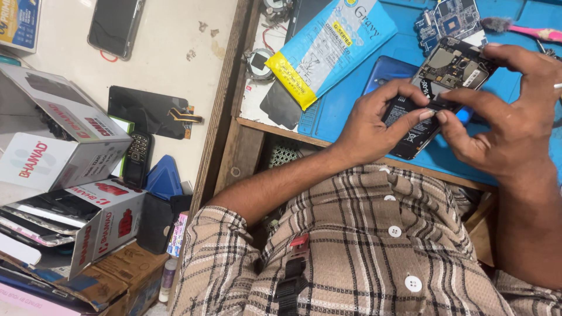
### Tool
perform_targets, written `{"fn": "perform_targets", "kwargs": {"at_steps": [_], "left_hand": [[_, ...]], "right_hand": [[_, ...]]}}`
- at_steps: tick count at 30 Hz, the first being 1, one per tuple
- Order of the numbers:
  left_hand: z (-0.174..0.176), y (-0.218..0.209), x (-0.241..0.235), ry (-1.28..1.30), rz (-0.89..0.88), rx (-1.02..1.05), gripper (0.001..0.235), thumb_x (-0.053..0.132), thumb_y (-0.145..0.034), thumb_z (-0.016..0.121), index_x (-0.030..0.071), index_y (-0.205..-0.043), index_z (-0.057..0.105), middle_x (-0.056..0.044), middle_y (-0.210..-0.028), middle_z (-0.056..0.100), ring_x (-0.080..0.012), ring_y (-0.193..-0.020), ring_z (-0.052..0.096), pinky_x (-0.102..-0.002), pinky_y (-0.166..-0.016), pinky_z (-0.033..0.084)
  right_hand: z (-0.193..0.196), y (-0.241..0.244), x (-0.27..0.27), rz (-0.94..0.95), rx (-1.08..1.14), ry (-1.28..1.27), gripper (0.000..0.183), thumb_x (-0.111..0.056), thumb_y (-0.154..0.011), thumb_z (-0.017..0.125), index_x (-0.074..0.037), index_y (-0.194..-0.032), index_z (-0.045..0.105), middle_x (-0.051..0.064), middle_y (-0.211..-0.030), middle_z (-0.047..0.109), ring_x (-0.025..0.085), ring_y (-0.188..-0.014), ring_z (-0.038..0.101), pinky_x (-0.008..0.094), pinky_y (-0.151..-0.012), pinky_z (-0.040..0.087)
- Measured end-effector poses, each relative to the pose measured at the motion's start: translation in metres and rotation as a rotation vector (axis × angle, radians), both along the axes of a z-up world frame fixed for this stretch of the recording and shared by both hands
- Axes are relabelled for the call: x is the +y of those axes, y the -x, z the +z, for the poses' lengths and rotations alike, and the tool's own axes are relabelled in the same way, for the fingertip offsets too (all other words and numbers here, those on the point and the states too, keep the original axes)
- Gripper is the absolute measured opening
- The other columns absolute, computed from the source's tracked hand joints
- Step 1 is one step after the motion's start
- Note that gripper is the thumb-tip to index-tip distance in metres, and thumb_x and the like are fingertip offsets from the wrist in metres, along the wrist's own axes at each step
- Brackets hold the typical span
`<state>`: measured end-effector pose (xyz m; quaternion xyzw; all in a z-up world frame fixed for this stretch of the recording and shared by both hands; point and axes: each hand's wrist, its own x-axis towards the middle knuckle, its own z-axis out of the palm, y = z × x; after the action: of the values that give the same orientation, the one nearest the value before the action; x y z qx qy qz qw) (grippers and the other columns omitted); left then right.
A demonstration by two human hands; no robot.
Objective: The person handles a blue smartphone, removes its back cover, and manipulates internal components including the battery and motherboard. They connect and disconnect a battery ribbon cable and reposition parts on a blue work mat.
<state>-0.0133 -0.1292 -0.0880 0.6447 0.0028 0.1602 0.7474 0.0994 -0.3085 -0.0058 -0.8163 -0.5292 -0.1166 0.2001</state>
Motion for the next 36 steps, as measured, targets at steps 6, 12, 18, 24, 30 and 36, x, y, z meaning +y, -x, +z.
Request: {"fn": "perform_targets", "kwargs": {"at_steps": [6, 12, 18, 24, 30, 36], "left_hand": [[0.008, 0.003, 0.001, -0.068, 0.049, 0.008, 0.024, 0.011, -0.103, 0.074, 0.006, -0.121, 0.060, -0.003, -0.111, 0.067, -0.0083, -0.103, 0.068, -0.023, -0.091, 0.058], [0.013, 0.003, 0.001, 0.112, -0.034, 0.019, 0.044, 0.011, -0.103, 0.071, 0.006, -0.143, 0.054, -0.006, -0.131, 0.063, -0.0111, -0.116, 0.068, -0.026, -0.100, 0.062], [0.007, -0.002, 0.003, 0.104, 0.089, -0.016, 0.024, 0.009, -0.105, 0.072, 0.002, -0.125, 0.063, -0.009, -0.123, 0.065, -0.0120, -0.113, 0.067, -0.025, -0.099, 0.058], [0.001, 0.002, 0.004, 0.038, 0.139, -0.014, 0.014, 0.011, -0.105, 0.073, 0.001, -0.115, 0.068, -0.008, -0.116, 0.065, -0.0113, -0.107, 0.068, -0.023, -0.095, 0.058], [0.010, 0.002, 0.007, -0.009, 0.208, -0.065, 0.016, 0.011, -0.105, 0.073, 0.004, -0.118, 0.068, -0.007, -0.115, 0.068, -0.0112, -0.108, 0.067, -0.023, -0.098, 0.055], [0.014, 0.005, 0.009, -0.043, 0.205, -0.049, 0.021, 0.013, -0.108, 0.072, 0.009, -0.128, 0.068, -0.006, -0.122, 0.070, -0.0117, -0.113, 0.070, -0.023, -0.101, 0.058]], "right_hand": [[-0.004, 0.005, -0.002, -0.016, 0.002, 0.003, 0.029, -0.023, -0.086, 0.090, -0.008, -0.108, 0.081, 0.018, -0.151, 0.042, 0.034, -0.137, 0.043, 0.041, -0.097, 0.049], [-0.019, -0.001, -0.014, -0.062, 0.043, -0.031, 0.032, -0.026, -0.084, 0.090, -0.003, -0.104, 0.078, 0.018, -0.152, 0.037, 0.034, -0.140, 0.044, 0.041, -0.095, 0.046], [-0.031, 0.003, -0.019, -0.148, 0.128, -0.121, 0.029, -0.024, -0.094, 0.087, -0.001, -0.106, 0.073, 0.011, -0.139, 0.043, 0.022, -0.116, 0.052, 0.032, -0.091, 0.048], [-0.031, 0.014, -0.004, -0.170, 0.291, -0.156, 0.036, -0.024, -0.094, 0.092, 0.001, -0.110, 0.072, 0.012, -0.131, 0.045, 0.016, -0.101, 0.052, 0.024, -0.074, 0.052], [-0.020, 0.031, 0.014, -0.176, 0.364, -0.196, 0.045, -0.021, -0.090, 0.094, 0.003, -0.119, 0.069, 0.013, -0.131, 0.042, 0.015, -0.103, 0.052, 0.020, -0.072, 0.055], [-0.029, 0.032, 0.020, -0.180, 0.552, -0.248, 0.050, -0.011, -0.088, 0.095, 0.003, -0.125, 0.063, 0.010, -0.129, 0.040, 0.009, -0.094, 0.051, 0.019, -0.071, 0.052]]}}
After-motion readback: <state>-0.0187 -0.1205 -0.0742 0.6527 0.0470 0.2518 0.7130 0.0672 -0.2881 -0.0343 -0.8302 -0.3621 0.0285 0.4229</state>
